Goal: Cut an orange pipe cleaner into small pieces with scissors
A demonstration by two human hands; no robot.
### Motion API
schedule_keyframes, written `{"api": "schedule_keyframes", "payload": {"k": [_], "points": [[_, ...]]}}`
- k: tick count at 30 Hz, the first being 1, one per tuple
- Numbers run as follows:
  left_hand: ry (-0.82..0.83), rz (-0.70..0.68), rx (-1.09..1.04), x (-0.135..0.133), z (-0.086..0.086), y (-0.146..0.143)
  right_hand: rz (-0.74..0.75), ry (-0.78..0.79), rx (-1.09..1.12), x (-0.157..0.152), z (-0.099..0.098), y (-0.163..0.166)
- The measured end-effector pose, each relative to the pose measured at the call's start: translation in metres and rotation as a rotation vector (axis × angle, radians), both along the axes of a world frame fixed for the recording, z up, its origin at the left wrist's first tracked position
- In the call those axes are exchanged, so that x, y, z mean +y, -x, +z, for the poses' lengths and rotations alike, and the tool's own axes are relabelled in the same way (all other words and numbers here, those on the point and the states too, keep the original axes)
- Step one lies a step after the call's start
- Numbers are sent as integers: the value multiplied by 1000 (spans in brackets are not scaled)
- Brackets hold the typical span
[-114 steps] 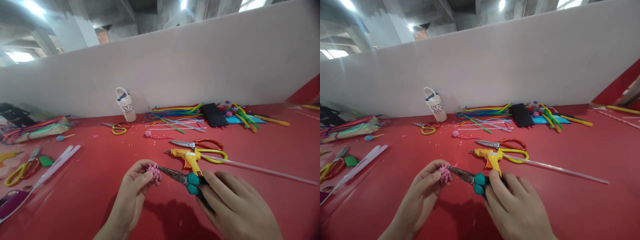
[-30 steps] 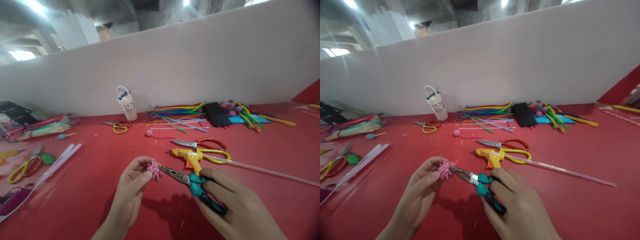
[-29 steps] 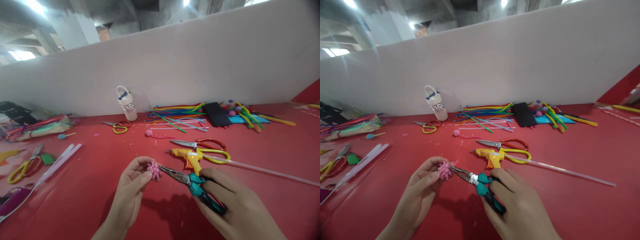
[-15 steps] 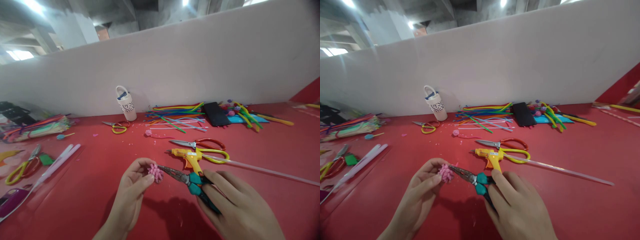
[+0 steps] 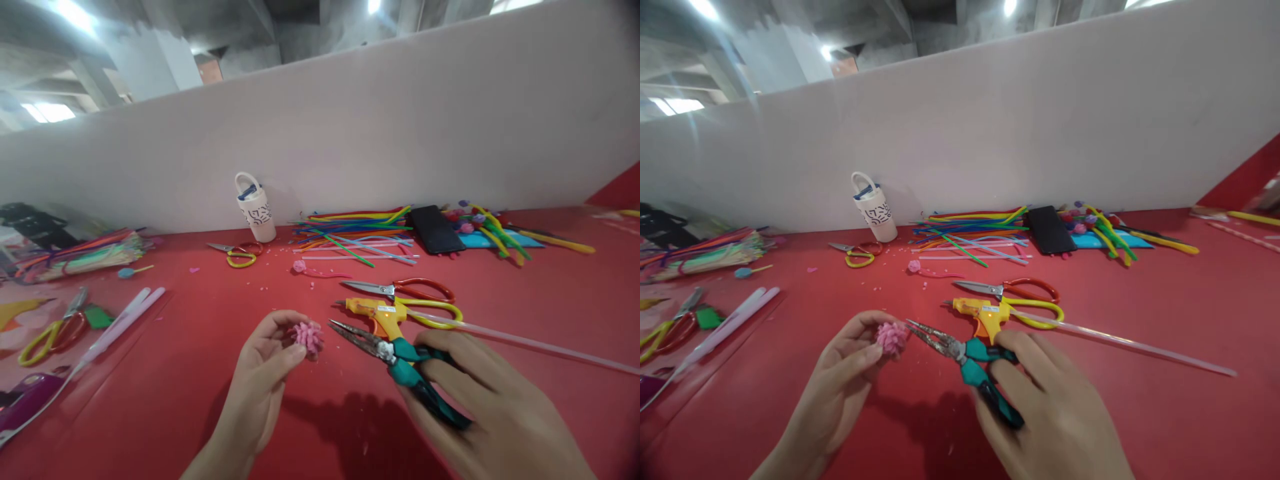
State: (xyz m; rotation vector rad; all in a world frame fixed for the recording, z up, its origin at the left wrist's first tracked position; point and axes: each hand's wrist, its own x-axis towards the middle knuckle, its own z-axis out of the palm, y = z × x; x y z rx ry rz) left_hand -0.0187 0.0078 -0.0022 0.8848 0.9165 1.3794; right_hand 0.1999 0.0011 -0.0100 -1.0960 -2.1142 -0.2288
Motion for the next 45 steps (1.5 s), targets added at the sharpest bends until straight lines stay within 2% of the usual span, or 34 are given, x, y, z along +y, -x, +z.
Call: {"api": "schedule_keyframes", "payload": {"k": [4, 15, 22, 29, 34, 37, 45], "points": [[-7, -7, 9, 0, -1, 0, 53, 115, 59, 1, 2, 3], [-9, -25, -7, 0, 1, -1, 76, 123, 69, 0, 4, 8], [11, -11, 1, -1, -1, -3, 42, 32, 9, -2, -5, 7], [16, -7, -6, -3, -1, -4, -35, -133, -262, -6, -11, 4], [22, -4, -17, -4, -2, -4, -94, -190, -340, -10, -11, 6], [25, -4, -26, -4, -1, -4, -91, -161, -276, -9, -10, 5], [5, 37, -58, 1, 0, -2, 32, 62, 21, -1, 0, 5]]}}
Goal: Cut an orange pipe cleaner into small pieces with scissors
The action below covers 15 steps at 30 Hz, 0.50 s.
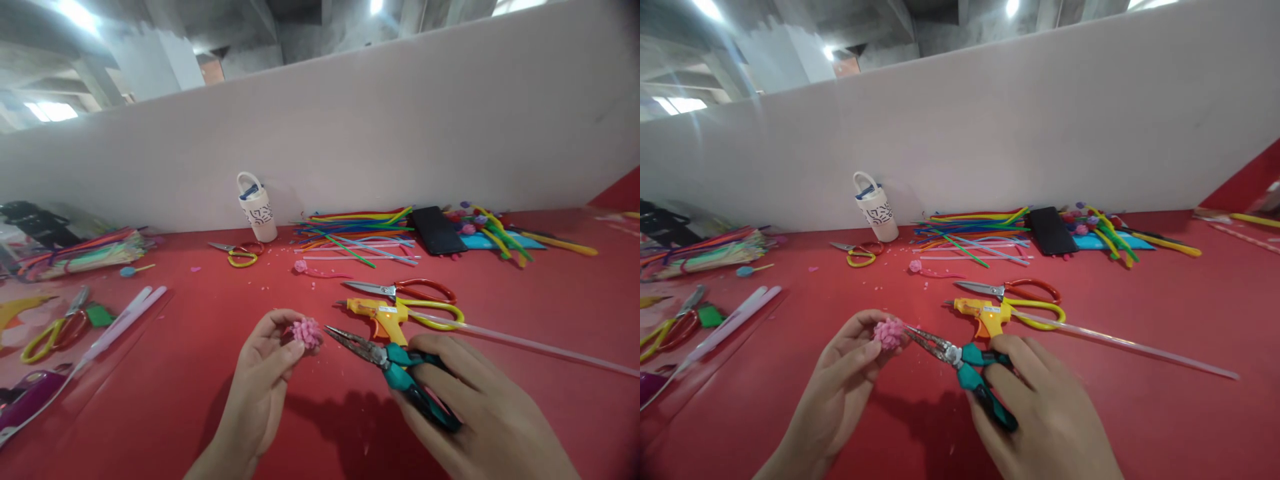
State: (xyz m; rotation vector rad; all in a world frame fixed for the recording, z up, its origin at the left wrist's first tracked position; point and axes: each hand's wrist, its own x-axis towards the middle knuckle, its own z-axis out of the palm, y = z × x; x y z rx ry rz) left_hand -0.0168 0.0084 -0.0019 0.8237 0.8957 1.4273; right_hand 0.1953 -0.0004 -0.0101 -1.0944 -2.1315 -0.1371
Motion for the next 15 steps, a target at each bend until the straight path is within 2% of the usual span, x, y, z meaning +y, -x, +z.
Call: {"api": "schedule_keyframes", "payload": {"k": [15], "points": [[33, -22, 1, -3, -2, -4, 37, 67, 50, -1, -1, 3]]}}
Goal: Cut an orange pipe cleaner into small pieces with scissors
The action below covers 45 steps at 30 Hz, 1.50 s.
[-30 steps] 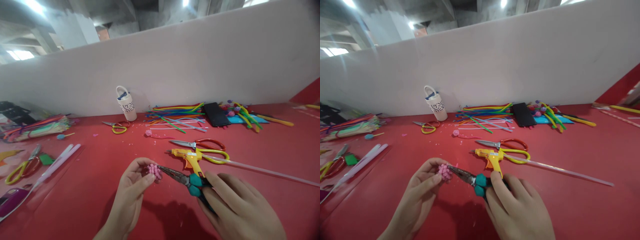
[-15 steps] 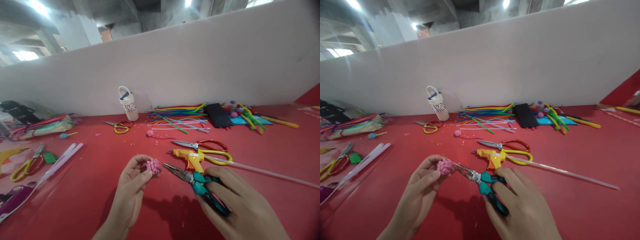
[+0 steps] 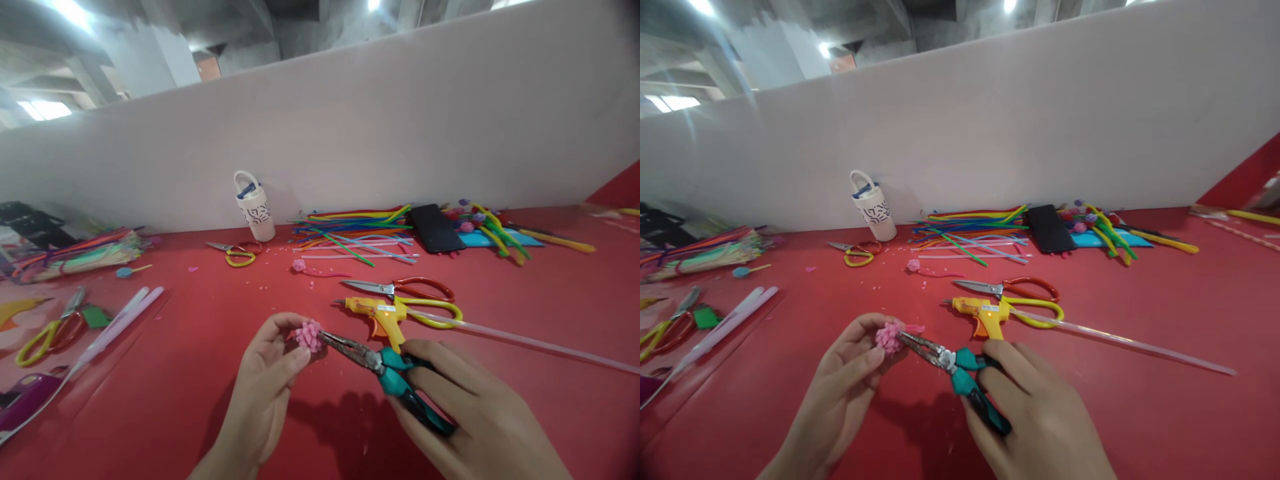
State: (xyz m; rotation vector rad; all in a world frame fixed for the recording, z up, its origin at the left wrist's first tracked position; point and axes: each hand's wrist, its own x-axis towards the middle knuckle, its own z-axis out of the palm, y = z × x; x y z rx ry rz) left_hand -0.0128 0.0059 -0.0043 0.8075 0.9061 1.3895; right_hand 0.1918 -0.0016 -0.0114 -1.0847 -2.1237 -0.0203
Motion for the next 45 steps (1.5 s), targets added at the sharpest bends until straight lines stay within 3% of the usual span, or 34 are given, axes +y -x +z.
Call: {"api": "schedule_keyframes", "payload": {"k": [11, 45], "points": [[10, -20, 80, 1, 6, 3, 5, -50, -42, 3, 4, -1], [-18, -59, 34, -1, 4, 2, 0, -60, -50, 2, 3, 0]]}}
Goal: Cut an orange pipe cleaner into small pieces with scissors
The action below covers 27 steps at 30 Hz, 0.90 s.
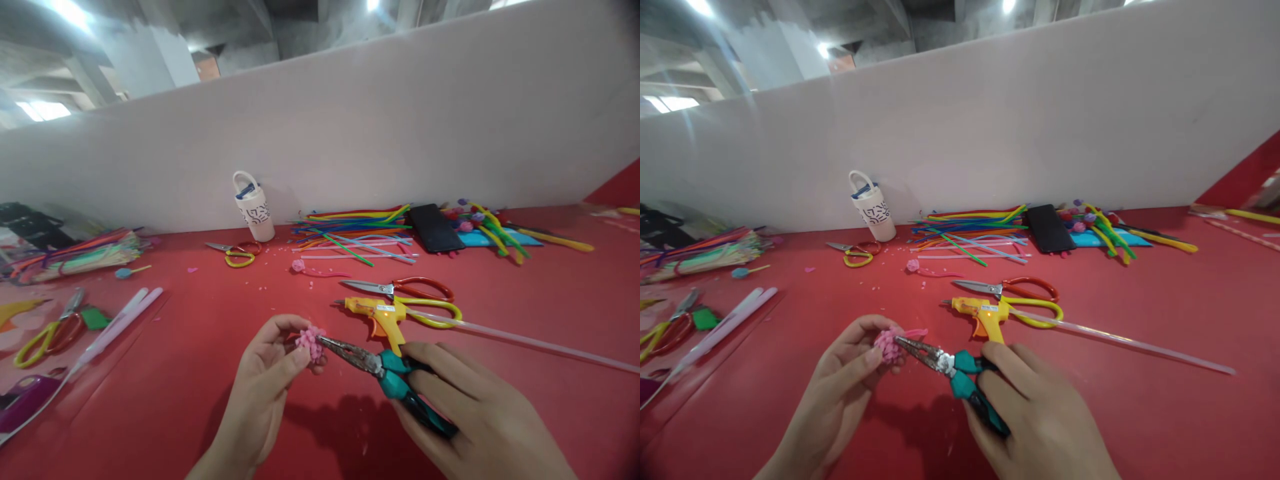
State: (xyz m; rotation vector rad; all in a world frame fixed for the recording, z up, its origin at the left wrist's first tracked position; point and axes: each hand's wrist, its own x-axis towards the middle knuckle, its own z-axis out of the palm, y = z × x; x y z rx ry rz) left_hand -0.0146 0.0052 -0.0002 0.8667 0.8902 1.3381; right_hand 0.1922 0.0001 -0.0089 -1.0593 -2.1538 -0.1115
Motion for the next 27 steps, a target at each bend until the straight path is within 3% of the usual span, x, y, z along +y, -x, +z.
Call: {"api": "schedule_keyframes", "payload": {"k": [13, 19, 27], "points": [[36, 5, -7, -1, 0, 0, -87, -232, -375, -10, -15, -7], [7, 9, -21, -1, -2, 3, -105, -168, -185, -5, -10, -6], [18, 126, -8, 4, 0, 1, -36, -14, 10, -1, 0, -3]]}}
